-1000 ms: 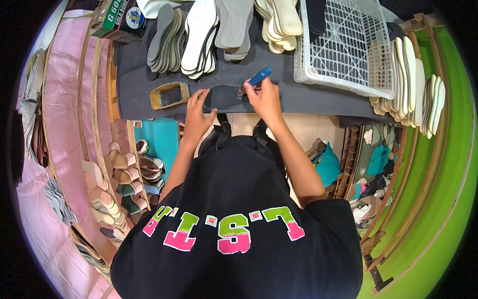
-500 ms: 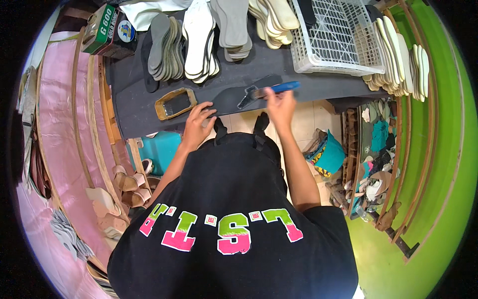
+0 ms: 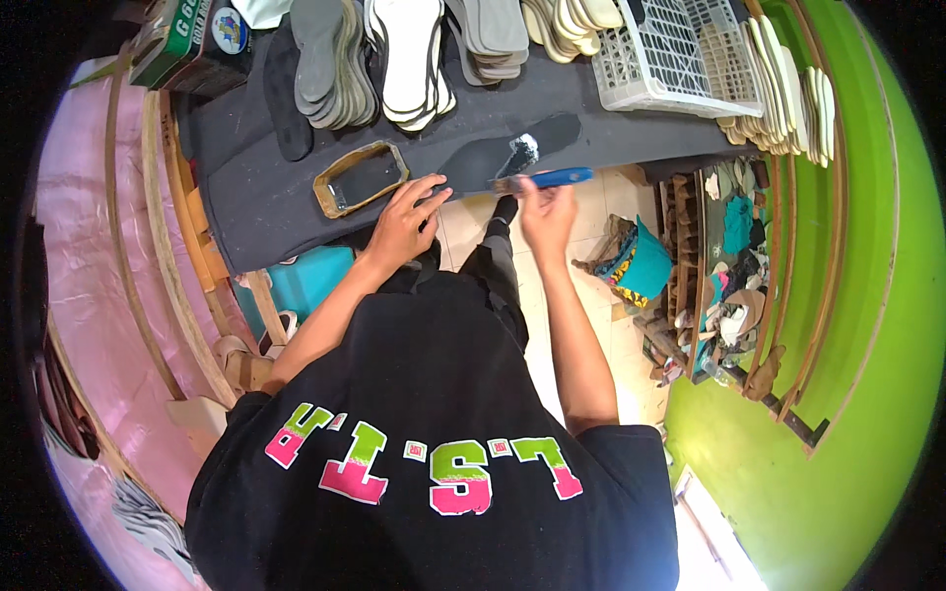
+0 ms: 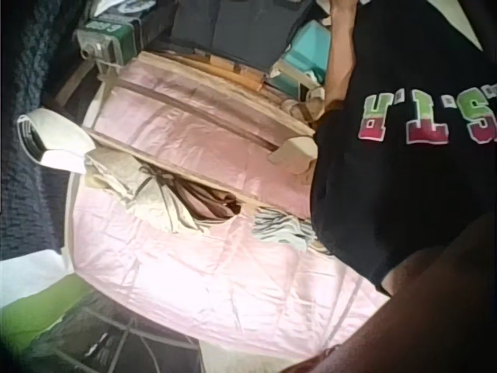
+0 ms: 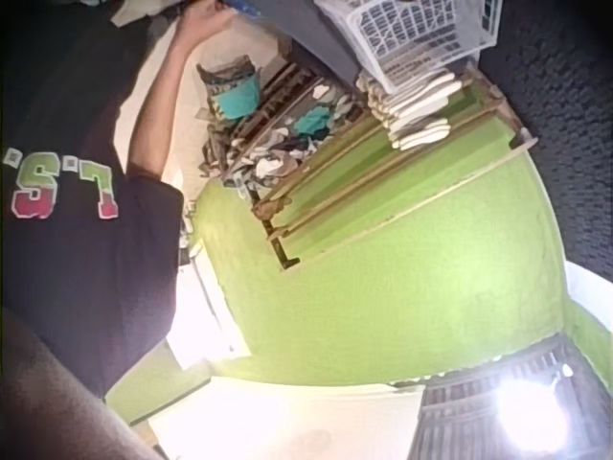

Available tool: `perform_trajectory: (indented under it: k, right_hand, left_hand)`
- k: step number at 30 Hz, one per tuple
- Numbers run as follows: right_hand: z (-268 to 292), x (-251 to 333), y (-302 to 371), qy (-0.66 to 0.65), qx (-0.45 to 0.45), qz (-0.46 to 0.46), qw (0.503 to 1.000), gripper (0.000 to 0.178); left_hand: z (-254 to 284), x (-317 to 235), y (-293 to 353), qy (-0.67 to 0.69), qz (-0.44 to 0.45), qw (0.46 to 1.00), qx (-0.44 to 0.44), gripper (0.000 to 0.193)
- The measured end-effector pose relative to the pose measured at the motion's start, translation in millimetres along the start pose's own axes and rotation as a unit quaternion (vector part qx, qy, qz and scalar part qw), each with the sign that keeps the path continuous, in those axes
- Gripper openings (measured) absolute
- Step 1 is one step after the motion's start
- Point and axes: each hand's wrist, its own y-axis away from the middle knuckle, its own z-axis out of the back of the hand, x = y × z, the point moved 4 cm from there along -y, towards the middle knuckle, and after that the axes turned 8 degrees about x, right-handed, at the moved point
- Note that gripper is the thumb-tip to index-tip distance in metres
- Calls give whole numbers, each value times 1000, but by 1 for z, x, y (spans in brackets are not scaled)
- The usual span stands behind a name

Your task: Apply industrial adhesive to shoe insoles and soles using a manual brush.

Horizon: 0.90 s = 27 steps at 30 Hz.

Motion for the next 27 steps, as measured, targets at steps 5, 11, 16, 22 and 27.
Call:
perform_trajectory:
  k: [5, 11, 16, 22, 27]
  right_hand:
    - [13, 0, -10, -94, -130, -6, 987, 24]
    - [-49, 20, 23, -19, 4, -6, 1000, 28]
    - [-13, -3, 9, -109, -135, -52, 983, 24]
    - [-63, 30, 14, 34, 4, -13, 999, 29]
    - [-45, 18, 13, -65, -124, -34, 990, 26]
  left_hand:
    - [2, 2, 1, -35, -12, 999, 8, 52]
    - [3, 2, 5, 21, -3, 1000, 4, 43]
    - [7, 2, 8, 51, 14, 999, 1, 34]
    - [9, 4, 8, 78, 36, 996, 11, 33]
    - [8, -4, 13, 48, 4, 999, -22, 34]
